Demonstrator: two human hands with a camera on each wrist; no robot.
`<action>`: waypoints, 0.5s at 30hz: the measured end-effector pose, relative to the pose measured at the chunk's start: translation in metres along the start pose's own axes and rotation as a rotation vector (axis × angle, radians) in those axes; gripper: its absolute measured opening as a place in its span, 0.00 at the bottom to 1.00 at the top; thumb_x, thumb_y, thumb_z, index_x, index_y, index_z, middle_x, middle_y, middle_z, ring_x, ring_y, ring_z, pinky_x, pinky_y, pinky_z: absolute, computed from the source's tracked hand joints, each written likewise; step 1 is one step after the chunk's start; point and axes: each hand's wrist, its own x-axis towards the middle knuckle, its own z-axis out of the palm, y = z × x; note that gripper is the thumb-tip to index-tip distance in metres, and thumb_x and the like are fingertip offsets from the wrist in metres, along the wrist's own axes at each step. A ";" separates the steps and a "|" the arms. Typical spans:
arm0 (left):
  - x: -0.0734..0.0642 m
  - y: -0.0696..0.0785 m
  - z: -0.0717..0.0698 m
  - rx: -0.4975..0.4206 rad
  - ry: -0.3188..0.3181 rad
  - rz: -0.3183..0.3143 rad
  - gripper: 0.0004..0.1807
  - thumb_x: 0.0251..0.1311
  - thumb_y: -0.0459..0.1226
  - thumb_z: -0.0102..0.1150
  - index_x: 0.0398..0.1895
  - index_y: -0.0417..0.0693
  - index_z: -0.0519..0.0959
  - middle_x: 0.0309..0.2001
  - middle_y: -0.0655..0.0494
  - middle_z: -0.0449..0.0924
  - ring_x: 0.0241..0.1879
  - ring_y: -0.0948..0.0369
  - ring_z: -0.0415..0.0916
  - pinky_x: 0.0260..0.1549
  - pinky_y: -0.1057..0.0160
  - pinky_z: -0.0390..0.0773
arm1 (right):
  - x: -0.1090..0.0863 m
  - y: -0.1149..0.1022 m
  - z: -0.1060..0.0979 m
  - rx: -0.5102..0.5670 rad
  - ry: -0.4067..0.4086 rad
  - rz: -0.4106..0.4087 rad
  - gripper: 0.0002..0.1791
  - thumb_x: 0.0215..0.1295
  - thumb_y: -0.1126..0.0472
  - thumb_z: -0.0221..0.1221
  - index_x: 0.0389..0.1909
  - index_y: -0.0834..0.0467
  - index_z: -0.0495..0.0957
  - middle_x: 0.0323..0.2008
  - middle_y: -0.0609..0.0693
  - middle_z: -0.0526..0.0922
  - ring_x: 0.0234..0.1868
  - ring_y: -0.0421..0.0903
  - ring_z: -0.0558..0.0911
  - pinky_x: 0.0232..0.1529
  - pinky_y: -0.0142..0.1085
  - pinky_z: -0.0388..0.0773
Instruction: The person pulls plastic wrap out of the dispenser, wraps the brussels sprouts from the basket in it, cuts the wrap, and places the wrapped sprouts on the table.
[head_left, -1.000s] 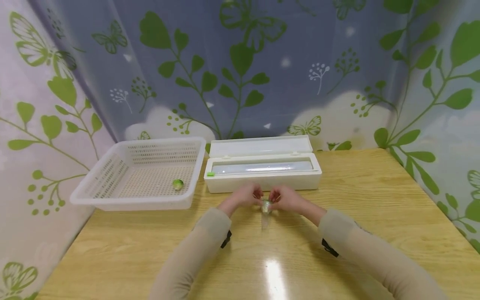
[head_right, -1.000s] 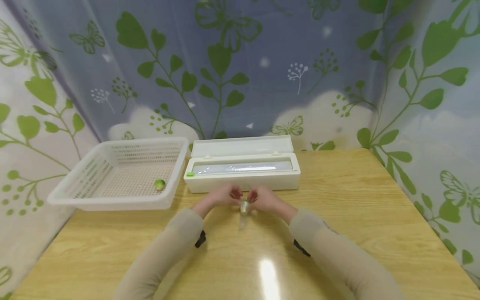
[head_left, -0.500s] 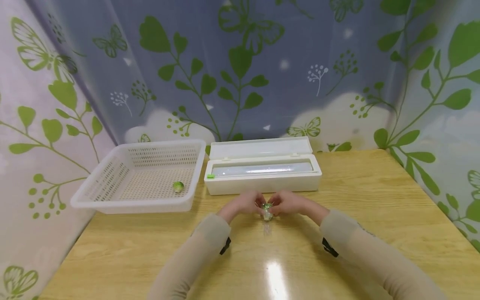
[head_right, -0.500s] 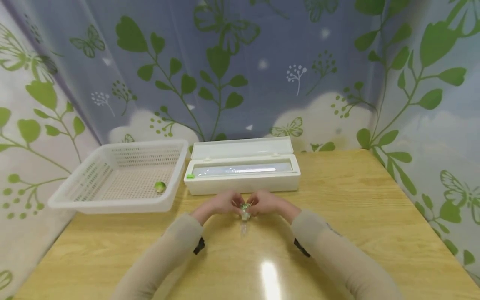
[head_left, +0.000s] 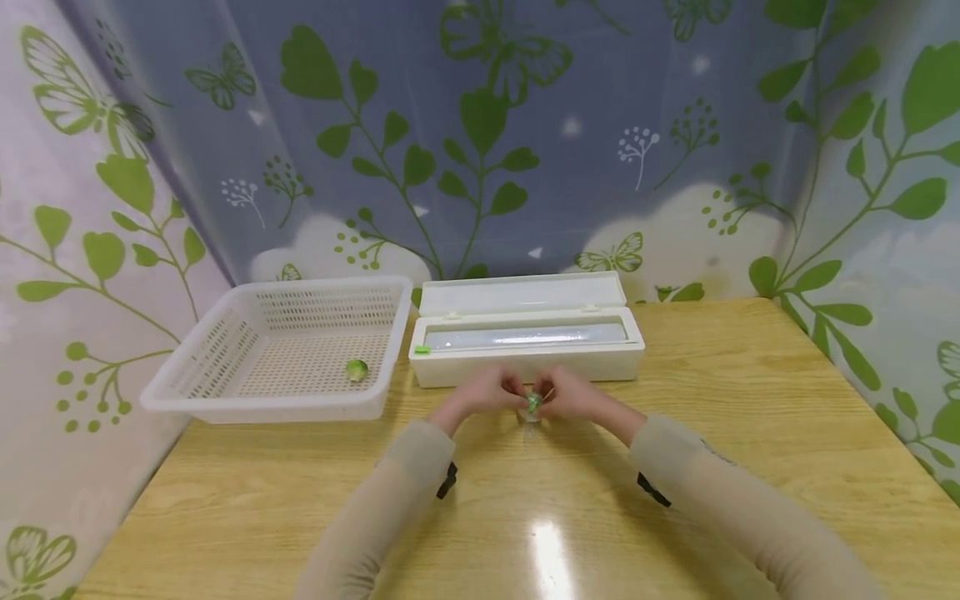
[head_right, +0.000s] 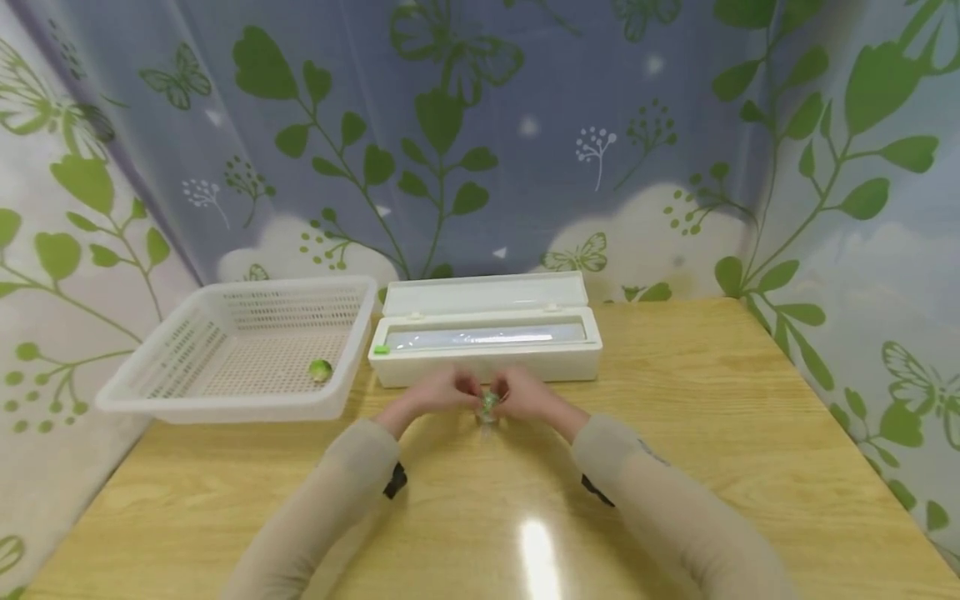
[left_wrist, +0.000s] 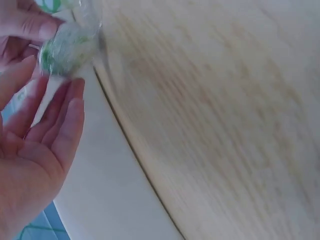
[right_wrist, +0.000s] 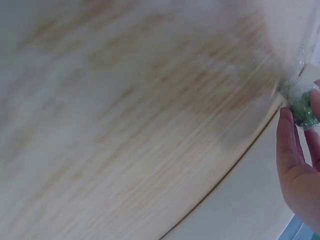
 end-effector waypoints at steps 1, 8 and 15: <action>0.000 0.001 -0.001 -0.008 -0.010 0.010 0.04 0.49 0.30 0.62 0.27 0.37 0.77 0.27 0.54 0.77 0.30 0.62 0.73 0.31 0.68 0.73 | -0.001 0.000 0.000 0.002 0.003 -0.008 0.11 0.43 0.73 0.64 0.28 0.68 0.73 0.28 0.56 0.79 0.32 0.51 0.80 0.33 0.34 0.77; 0.000 0.005 0.002 0.069 -0.012 0.021 0.05 0.45 0.28 0.64 0.23 0.39 0.76 0.25 0.56 0.76 0.31 0.61 0.74 0.30 0.70 0.73 | -0.009 0.003 0.003 0.036 0.008 -0.042 0.08 0.49 0.70 0.61 0.29 0.66 0.73 0.29 0.53 0.78 0.34 0.50 0.80 0.32 0.33 0.76; -0.002 0.001 0.009 0.080 -0.059 -0.043 0.17 0.39 0.32 0.70 0.34 0.39 0.75 0.34 0.53 0.75 0.36 0.59 0.74 0.34 0.68 0.74 | -0.018 0.005 0.000 0.058 -0.029 -0.123 0.04 0.57 0.66 0.57 0.26 0.64 0.77 0.27 0.51 0.78 0.33 0.48 0.79 0.33 0.35 0.76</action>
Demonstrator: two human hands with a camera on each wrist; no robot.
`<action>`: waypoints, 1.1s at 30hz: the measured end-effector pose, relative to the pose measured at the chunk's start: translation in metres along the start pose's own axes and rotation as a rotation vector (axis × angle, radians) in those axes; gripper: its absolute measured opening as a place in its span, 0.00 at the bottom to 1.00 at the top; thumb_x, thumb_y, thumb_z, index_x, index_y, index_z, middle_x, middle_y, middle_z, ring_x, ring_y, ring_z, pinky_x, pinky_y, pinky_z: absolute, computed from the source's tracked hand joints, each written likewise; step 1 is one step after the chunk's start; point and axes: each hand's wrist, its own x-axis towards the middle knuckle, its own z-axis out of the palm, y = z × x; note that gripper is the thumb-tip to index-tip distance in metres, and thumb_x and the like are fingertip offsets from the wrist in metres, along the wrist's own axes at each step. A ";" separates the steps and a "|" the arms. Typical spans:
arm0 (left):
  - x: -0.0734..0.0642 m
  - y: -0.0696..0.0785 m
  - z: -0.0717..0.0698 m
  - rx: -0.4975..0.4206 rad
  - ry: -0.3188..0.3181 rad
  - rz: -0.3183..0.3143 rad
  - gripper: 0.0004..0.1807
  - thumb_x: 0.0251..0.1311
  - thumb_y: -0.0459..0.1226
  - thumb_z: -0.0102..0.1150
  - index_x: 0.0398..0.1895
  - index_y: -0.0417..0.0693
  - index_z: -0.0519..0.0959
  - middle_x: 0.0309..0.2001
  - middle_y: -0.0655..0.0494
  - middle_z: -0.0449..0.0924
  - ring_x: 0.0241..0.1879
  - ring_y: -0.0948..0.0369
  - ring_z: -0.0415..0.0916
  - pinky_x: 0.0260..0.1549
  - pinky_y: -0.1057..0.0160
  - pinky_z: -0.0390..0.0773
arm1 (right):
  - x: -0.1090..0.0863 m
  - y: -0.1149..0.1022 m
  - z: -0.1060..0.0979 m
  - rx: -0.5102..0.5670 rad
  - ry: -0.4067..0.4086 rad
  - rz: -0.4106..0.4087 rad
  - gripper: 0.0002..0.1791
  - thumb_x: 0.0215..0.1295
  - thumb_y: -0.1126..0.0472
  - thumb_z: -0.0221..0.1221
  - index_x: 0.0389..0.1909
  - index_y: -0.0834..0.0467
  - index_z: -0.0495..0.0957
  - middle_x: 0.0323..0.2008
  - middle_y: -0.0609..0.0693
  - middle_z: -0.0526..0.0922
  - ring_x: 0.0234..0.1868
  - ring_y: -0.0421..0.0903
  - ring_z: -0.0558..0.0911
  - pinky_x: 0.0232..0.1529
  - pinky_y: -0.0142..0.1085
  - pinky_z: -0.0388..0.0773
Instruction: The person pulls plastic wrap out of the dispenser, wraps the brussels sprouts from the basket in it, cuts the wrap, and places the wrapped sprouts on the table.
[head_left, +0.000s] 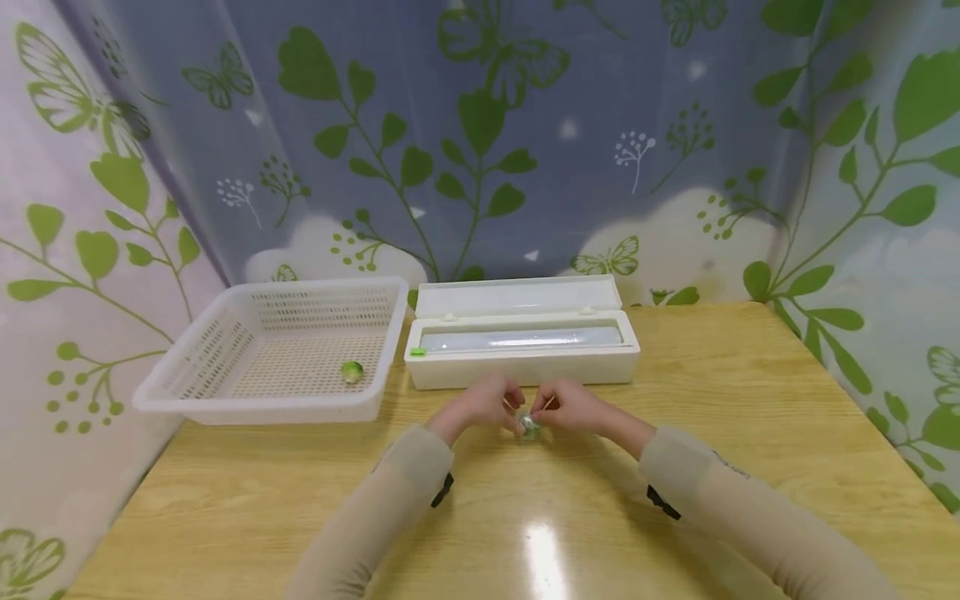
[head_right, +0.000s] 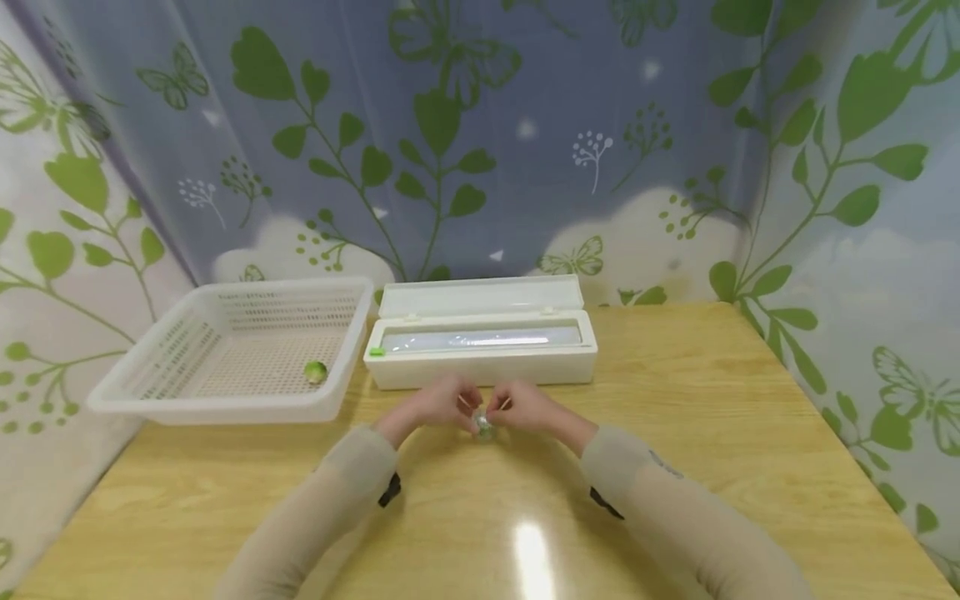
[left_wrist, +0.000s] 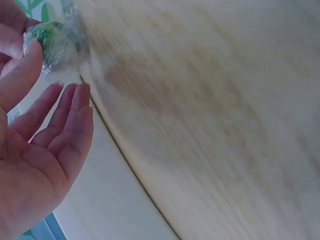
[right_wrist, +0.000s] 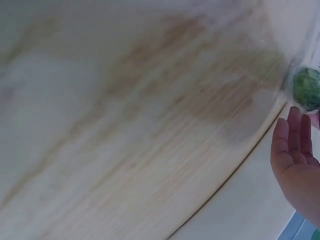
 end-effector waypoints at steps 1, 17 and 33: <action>-0.001 0.000 0.001 0.011 -0.014 -0.002 0.17 0.39 0.33 0.70 0.35 0.39 0.76 0.34 0.53 0.76 0.36 0.59 0.74 0.34 0.68 0.74 | -0.001 0.001 0.000 0.002 -0.003 -0.009 0.05 0.56 0.65 0.58 0.26 0.64 0.77 0.26 0.50 0.78 0.33 0.47 0.78 0.34 0.36 0.76; -0.011 0.007 0.013 0.076 -0.051 -0.025 0.20 0.33 0.28 0.71 0.32 0.43 0.73 0.29 0.57 0.74 0.30 0.62 0.71 0.29 0.69 0.72 | 0.001 -0.004 0.010 -0.046 -0.095 0.132 0.13 0.47 0.68 0.65 0.33 0.70 0.75 0.29 0.53 0.79 0.32 0.45 0.77 0.33 0.32 0.74; -0.008 0.007 0.023 0.108 -0.026 -0.017 0.26 0.29 0.32 0.75 0.30 0.46 0.67 0.24 0.58 0.69 0.25 0.63 0.65 0.23 0.69 0.68 | -0.001 -0.005 0.016 -0.073 -0.022 0.114 0.18 0.32 0.76 0.65 0.29 0.66 0.72 0.26 0.51 0.78 0.30 0.43 0.76 0.31 0.31 0.74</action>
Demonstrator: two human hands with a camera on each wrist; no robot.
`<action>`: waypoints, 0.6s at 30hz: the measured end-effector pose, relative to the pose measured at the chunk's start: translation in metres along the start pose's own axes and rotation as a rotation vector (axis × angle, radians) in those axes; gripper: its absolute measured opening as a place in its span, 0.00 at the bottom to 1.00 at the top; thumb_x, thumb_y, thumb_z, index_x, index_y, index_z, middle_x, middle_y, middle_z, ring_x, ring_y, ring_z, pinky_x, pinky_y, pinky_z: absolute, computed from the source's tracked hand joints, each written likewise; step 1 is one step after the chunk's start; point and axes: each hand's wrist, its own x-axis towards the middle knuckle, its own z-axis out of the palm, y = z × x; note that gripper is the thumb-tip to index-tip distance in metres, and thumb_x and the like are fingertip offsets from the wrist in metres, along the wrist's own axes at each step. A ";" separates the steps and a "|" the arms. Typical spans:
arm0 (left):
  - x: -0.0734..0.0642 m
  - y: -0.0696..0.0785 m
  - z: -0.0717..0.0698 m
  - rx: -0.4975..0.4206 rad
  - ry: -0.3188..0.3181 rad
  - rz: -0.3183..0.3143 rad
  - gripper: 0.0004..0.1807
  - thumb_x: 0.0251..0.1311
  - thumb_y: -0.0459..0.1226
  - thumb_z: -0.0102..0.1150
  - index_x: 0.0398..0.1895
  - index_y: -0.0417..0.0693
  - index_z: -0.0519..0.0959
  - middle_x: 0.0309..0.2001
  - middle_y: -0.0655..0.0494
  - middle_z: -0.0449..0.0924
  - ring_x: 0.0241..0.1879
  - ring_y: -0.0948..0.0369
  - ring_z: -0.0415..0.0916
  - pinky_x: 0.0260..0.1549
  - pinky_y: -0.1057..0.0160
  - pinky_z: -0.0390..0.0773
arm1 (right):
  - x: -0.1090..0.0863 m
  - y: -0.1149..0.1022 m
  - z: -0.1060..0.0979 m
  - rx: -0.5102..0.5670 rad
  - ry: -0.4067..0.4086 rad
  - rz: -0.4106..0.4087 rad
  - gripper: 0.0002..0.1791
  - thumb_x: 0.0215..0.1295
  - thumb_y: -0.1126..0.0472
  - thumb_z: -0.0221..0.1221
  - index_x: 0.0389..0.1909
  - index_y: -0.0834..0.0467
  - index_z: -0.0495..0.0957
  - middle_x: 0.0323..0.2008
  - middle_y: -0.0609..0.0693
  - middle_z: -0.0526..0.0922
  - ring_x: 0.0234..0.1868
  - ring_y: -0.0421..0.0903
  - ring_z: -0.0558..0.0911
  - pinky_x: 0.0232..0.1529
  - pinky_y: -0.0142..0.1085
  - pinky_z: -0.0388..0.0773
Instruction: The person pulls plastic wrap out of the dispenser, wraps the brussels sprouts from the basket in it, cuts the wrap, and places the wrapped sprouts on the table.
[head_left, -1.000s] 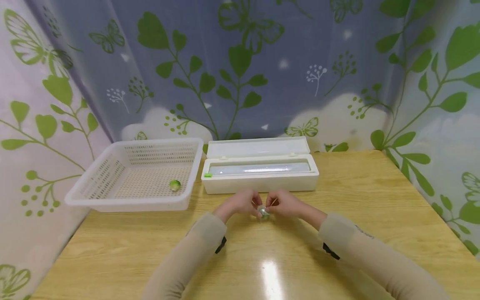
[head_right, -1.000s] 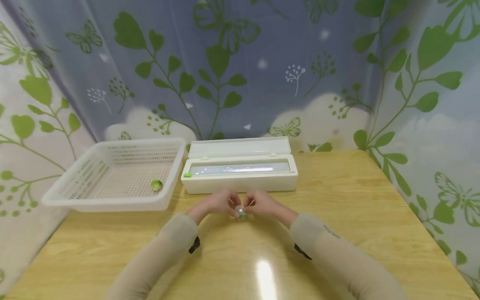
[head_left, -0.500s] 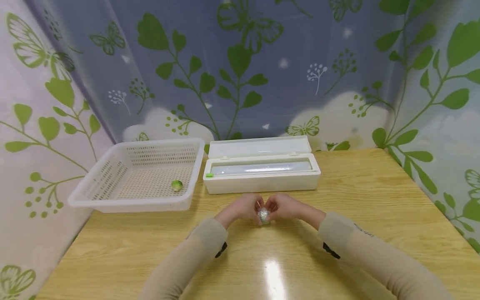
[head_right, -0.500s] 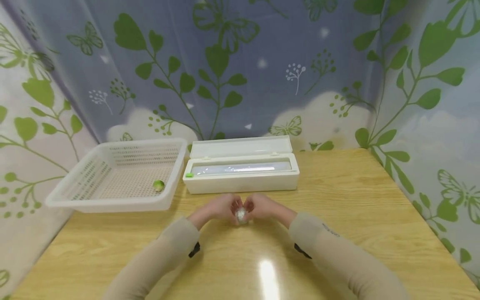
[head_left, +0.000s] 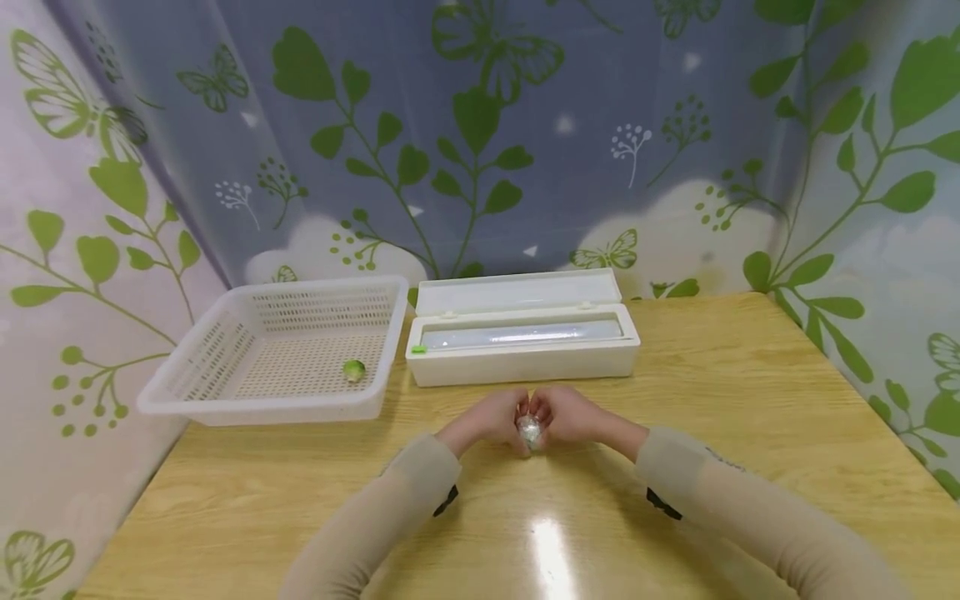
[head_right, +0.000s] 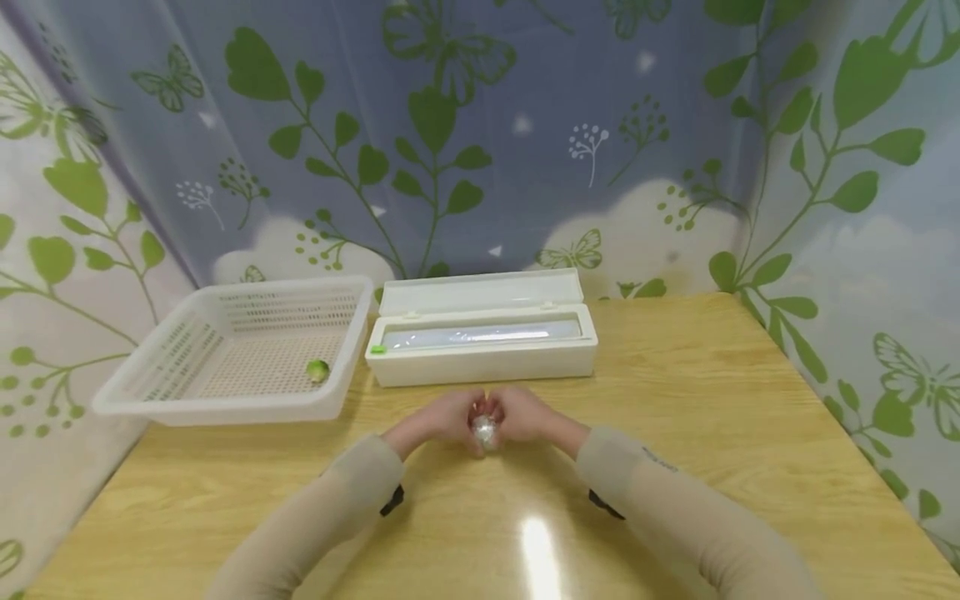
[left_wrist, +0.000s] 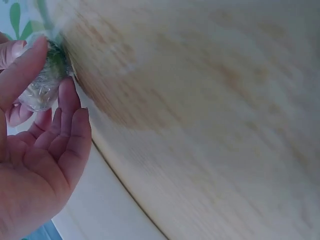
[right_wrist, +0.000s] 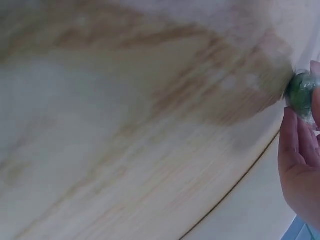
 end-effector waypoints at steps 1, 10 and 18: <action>0.000 0.000 0.000 -0.008 0.003 -0.004 0.25 0.30 0.33 0.74 0.30 0.46 0.67 0.24 0.57 0.69 0.24 0.63 0.66 0.23 0.69 0.68 | -0.001 -0.001 -0.001 0.004 -0.001 -0.004 0.18 0.33 0.76 0.64 0.30 0.66 0.72 0.27 0.52 0.78 0.31 0.43 0.77 0.32 0.31 0.74; -0.006 -0.005 -0.012 -0.135 -0.026 -0.035 0.17 0.45 0.32 0.66 0.38 0.42 0.71 0.29 0.54 0.76 0.28 0.62 0.72 0.27 0.67 0.72 | 0.005 0.002 -0.010 -0.037 -0.048 -0.160 0.18 0.42 0.80 0.57 0.38 0.69 0.77 0.37 0.59 0.80 0.40 0.52 0.79 0.40 0.39 0.75; -0.014 -0.009 -0.017 0.089 0.044 -0.036 0.09 0.50 0.39 0.63 0.27 0.46 0.73 0.26 0.58 0.74 0.26 0.64 0.69 0.26 0.67 0.70 | 0.033 0.047 -0.005 -0.116 -0.045 -0.188 0.09 0.52 0.71 0.58 0.36 0.67 0.78 0.33 0.56 0.81 0.35 0.48 0.80 0.34 0.37 0.76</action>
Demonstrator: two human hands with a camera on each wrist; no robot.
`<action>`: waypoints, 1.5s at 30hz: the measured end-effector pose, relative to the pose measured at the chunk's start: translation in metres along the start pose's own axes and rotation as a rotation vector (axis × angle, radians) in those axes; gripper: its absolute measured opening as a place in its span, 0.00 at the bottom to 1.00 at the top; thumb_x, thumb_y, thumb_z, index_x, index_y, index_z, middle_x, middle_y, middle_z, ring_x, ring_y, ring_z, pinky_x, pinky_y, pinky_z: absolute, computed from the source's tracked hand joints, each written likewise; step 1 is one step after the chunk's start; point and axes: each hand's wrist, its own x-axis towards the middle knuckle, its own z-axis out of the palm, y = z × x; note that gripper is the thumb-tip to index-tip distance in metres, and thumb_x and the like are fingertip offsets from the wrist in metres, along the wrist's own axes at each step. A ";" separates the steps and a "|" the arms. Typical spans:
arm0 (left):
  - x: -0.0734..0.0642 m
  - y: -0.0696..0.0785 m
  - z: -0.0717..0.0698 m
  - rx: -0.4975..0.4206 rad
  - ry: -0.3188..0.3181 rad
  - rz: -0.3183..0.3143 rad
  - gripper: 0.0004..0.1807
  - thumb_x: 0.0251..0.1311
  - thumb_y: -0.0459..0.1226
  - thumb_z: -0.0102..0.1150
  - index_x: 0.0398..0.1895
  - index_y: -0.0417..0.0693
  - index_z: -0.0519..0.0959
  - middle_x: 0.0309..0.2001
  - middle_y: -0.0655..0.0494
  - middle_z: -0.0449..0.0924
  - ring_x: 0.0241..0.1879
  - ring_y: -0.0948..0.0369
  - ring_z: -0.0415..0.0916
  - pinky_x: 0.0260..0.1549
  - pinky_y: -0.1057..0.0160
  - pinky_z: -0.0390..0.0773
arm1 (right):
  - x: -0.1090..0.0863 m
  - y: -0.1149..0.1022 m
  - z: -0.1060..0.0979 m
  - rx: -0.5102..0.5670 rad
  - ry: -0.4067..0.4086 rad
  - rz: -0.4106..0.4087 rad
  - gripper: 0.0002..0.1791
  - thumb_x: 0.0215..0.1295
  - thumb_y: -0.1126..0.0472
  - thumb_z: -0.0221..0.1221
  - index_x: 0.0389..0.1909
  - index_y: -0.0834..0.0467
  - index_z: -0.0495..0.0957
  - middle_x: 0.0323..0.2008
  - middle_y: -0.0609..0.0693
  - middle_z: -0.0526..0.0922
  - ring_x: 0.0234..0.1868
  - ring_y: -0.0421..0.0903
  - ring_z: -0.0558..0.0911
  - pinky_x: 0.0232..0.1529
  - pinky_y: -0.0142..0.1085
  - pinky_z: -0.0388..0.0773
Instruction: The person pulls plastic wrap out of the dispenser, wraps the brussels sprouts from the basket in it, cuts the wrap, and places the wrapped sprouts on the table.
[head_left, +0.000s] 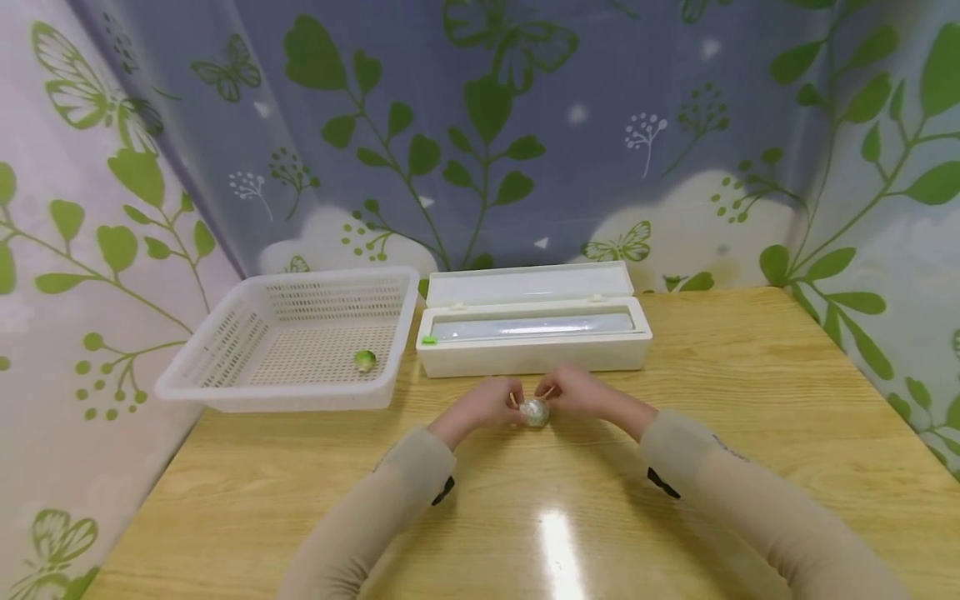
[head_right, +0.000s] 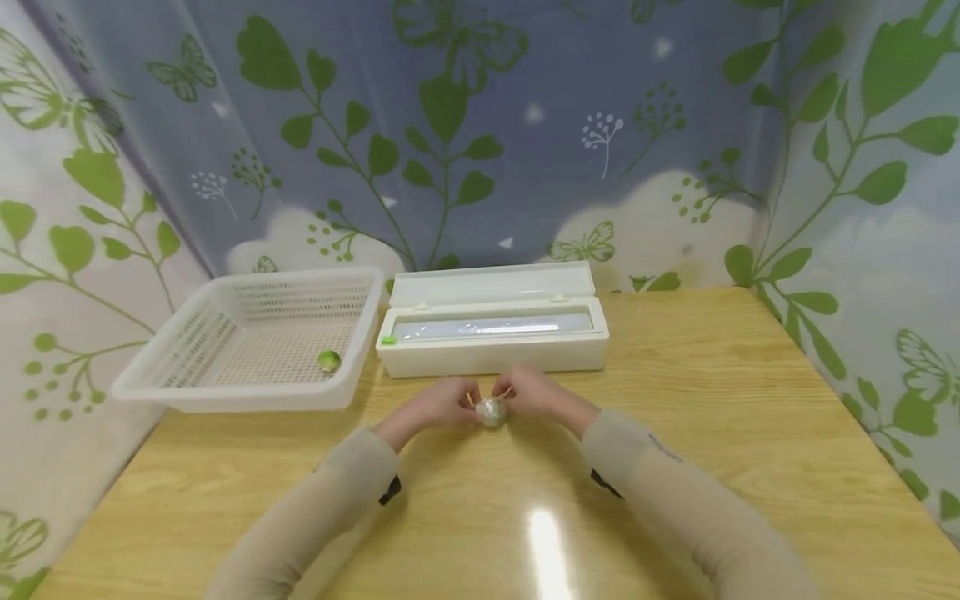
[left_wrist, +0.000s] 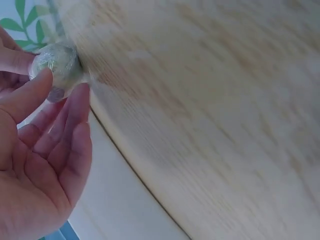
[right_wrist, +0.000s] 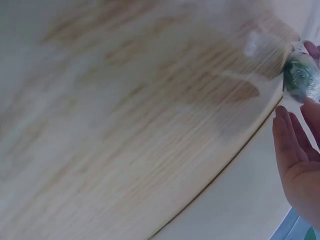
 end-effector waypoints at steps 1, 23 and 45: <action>0.000 0.000 0.000 0.004 0.004 -0.003 0.09 0.49 0.39 0.63 0.26 0.46 0.73 0.26 0.58 0.74 0.26 0.63 0.70 0.26 0.67 0.70 | -0.005 -0.018 -0.005 -0.006 -0.016 0.046 0.10 0.53 0.71 0.57 0.37 0.69 0.77 0.34 0.58 0.80 0.36 0.51 0.80 0.35 0.39 0.76; 0.003 0.007 -0.003 0.127 0.001 0.158 0.06 0.52 0.36 0.60 0.24 0.43 0.83 0.19 0.62 0.76 0.17 0.70 0.63 0.20 0.74 0.66 | -0.014 -0.062 0.001 -0.011 0.087 0.130 0.10 0.49 0.63 0.64 0.32 0.65 0.81 0.28 0.51 0.82 0.24 0.36 0.77 0.23 0.27 0.72; 0.001 -0.005 -0.004 0.197 -0.020 0.318 0.03 0.50 0.32 0.62 0.22 0.42 0.78 0.21 0.58 0.74 0.19 0.69 0.62 0.20 0.74 0.65 | -0.020 -0.053 -0.006 0.152 0.034 0.252 0.21 0.44 0.66 0.67 0.40 0.69 0.74 0.34 0.59 0.80 0.36 0.50 0.79 0.31 0.34 0.76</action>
